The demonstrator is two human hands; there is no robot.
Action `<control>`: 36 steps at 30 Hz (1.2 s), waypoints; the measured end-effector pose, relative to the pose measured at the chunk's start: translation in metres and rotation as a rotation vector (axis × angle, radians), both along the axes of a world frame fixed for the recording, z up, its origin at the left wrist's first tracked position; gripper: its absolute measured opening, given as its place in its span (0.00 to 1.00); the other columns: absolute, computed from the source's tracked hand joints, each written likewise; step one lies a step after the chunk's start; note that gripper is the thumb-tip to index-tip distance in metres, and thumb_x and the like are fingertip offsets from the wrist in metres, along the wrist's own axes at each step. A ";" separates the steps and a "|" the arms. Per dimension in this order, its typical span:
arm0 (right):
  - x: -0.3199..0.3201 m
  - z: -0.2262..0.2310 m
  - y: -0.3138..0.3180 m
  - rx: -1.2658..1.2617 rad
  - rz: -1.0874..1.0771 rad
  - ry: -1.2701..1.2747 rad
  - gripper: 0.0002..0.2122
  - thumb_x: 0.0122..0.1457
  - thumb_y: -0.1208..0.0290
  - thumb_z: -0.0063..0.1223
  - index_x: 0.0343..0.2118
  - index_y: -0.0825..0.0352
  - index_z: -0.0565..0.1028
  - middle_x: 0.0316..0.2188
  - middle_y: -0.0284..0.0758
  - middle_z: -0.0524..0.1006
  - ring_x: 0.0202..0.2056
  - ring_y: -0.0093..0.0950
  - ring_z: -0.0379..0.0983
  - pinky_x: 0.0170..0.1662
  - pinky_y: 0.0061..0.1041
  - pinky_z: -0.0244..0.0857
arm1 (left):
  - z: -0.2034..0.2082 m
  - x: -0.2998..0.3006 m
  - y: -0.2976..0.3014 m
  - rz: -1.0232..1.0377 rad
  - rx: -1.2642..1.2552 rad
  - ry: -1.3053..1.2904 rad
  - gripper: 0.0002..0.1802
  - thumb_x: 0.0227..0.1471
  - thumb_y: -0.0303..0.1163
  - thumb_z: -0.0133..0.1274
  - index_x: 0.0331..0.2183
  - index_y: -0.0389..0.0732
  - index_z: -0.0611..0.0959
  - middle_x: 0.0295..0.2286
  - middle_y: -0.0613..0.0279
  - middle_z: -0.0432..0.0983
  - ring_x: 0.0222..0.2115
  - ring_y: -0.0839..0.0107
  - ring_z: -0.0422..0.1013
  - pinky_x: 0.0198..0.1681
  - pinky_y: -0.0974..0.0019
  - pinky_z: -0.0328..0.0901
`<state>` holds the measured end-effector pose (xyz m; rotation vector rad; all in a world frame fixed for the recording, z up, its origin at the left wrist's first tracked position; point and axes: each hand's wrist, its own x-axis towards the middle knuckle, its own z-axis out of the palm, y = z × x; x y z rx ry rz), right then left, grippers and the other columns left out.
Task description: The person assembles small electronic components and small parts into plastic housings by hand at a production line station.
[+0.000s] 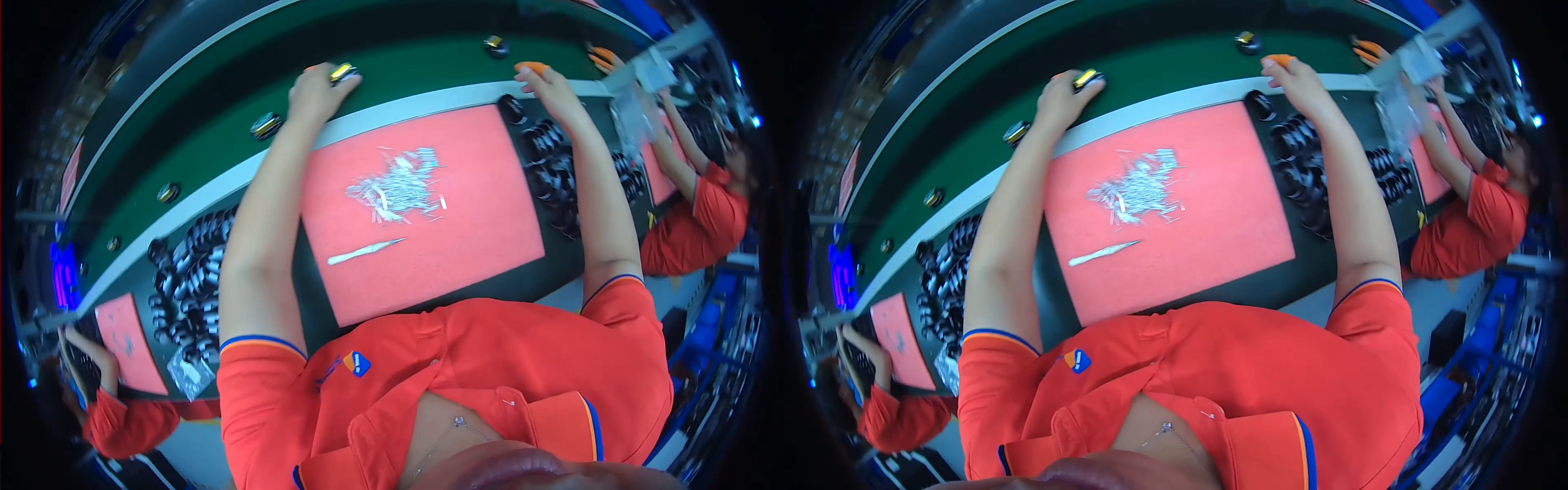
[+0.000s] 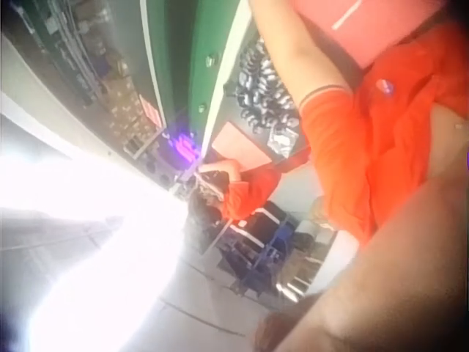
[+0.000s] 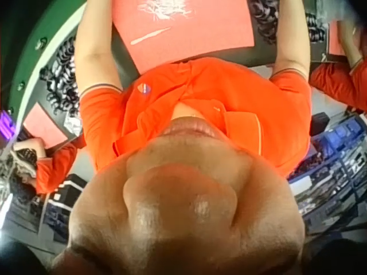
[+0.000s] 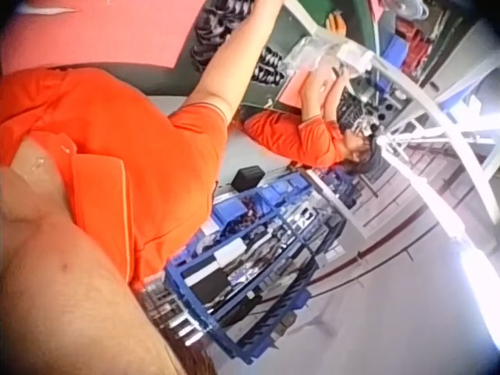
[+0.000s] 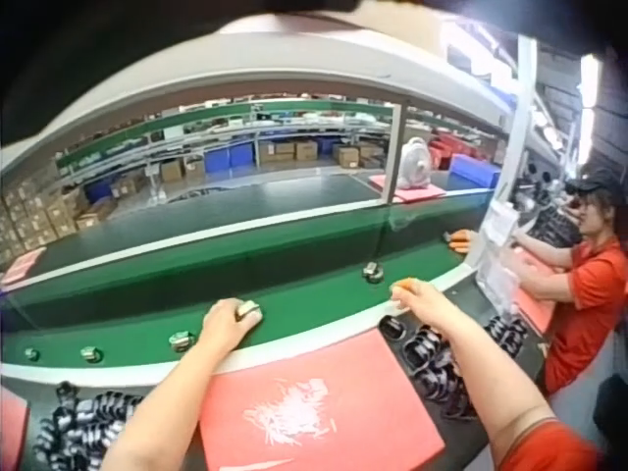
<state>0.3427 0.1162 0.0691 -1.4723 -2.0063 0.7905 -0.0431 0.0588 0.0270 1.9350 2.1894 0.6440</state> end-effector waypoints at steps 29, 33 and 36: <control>-0.135 -0.012 -0.066 -0.500 0.150 0.668 0.19 0.64 0.57 0.41 0.54 0.61 0.68 0.35 0.29 0.74 0.28 0.13 0.66 0.31 0.12 0.60 | 0.002 0.017 -0.076 -0.100 0.107 -1.783 0.17 0.59 0.38 0.48 0.41 0.33 0.74 0.38 0.52 0.74 0.41 0.66 0.73 0.46 0.66 0.70; -0.170 -0.008 -0.079 -0.530 0.160 0.642 0.19 0.64 0.60 0.41 0.54 0.61 0.68 0.39 0.31 0.74 0.34 0.16 0.70 0.38 0.15 0.62 | -0.013 0.038 -0.088 -0.029 0.203 -1.734 0.18 0.58 0.36 0.48 0.48 0.37 0.73 0.40 0.60 0.74 0.39 0.72 0.72 0.43 0.69 0.69; -0.186 -0.008 -0.083 -0.377 0.225 0.537 0.19 0.62 0.61 0.44 0.53 0.66 0.68 0.39 0.35 0.75 0.41 0.20 0.72 0.44 0.19 0.62 | -0.015 0.039 -0.090 -0.040 0.282 -1.676 0.19 0.58 0.36 0.48 0.49 0.37 0.72 0.41 0.60 0.73 0.40 0.73 0.71 0.44 0.68 0.68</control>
